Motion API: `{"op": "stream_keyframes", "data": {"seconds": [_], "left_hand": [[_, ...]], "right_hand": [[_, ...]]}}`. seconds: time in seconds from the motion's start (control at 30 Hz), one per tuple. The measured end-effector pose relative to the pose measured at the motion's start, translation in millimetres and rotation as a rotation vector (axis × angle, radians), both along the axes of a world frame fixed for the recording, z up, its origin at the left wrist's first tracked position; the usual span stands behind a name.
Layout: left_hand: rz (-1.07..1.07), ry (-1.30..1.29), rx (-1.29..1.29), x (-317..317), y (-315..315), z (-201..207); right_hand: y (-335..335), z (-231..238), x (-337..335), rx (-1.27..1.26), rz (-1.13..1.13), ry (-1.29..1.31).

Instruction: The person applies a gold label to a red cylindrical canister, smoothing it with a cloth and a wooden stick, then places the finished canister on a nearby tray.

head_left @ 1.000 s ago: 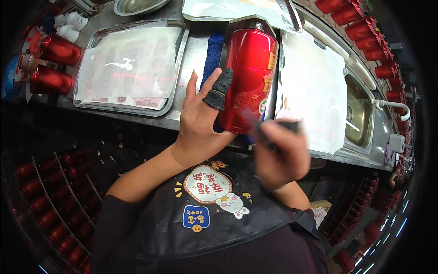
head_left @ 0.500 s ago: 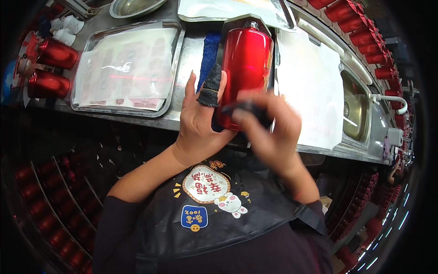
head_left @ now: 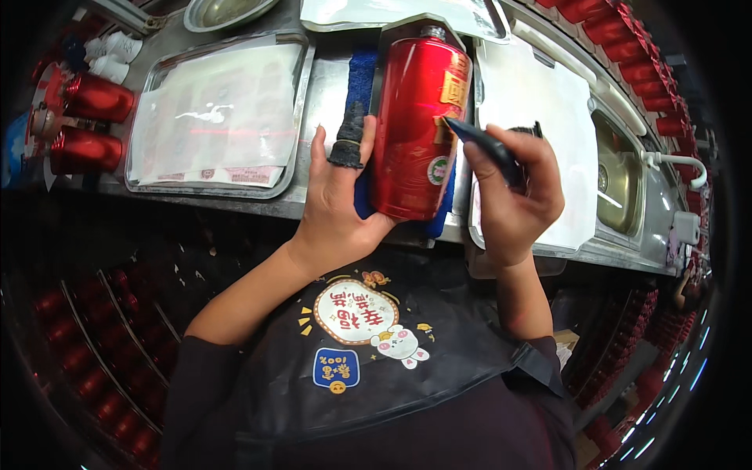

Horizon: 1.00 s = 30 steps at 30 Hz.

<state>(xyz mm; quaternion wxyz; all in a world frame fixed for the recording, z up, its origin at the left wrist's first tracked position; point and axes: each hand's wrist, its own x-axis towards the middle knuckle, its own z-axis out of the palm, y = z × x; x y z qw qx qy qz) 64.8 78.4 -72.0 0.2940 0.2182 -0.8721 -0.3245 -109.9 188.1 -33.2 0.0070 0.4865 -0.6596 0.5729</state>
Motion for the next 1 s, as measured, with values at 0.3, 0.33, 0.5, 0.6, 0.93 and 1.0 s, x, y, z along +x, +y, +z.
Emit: {"op": "stream_keyframes", "data": {"seconds": [0.3, 0.33, 0.5, 0.6, 0.93, 1.0], "left_hand": [[-0.159, -0.057, 0.033, 1, -14, -13], [-0.163, -0.075, 0.046, 3, -14, -9], [-0.208, -0.07, -0.159, -6, -21, 3], [-0.146, -0.12, -0.247, -20, -28, 13], [-0.191, -0.163, -0.407, -41, -66, 32], [-0.183, -0.163, -0.36, -34, -70, 33]], "right_hand": [[19, -18, 3, -0.051, 0.024, 0.248], [21, -12, 7, -0.05, 0.163, 0.289], [23, -5, 15, -0.043, 0.072, -0.072], [21, -6, 5, 0.01, 0.087, -0.203], [17, -13, 7, -0.011, 0.115, -0.253], [18, -14, 5, 0.012, 0.143, -0.247]]}}
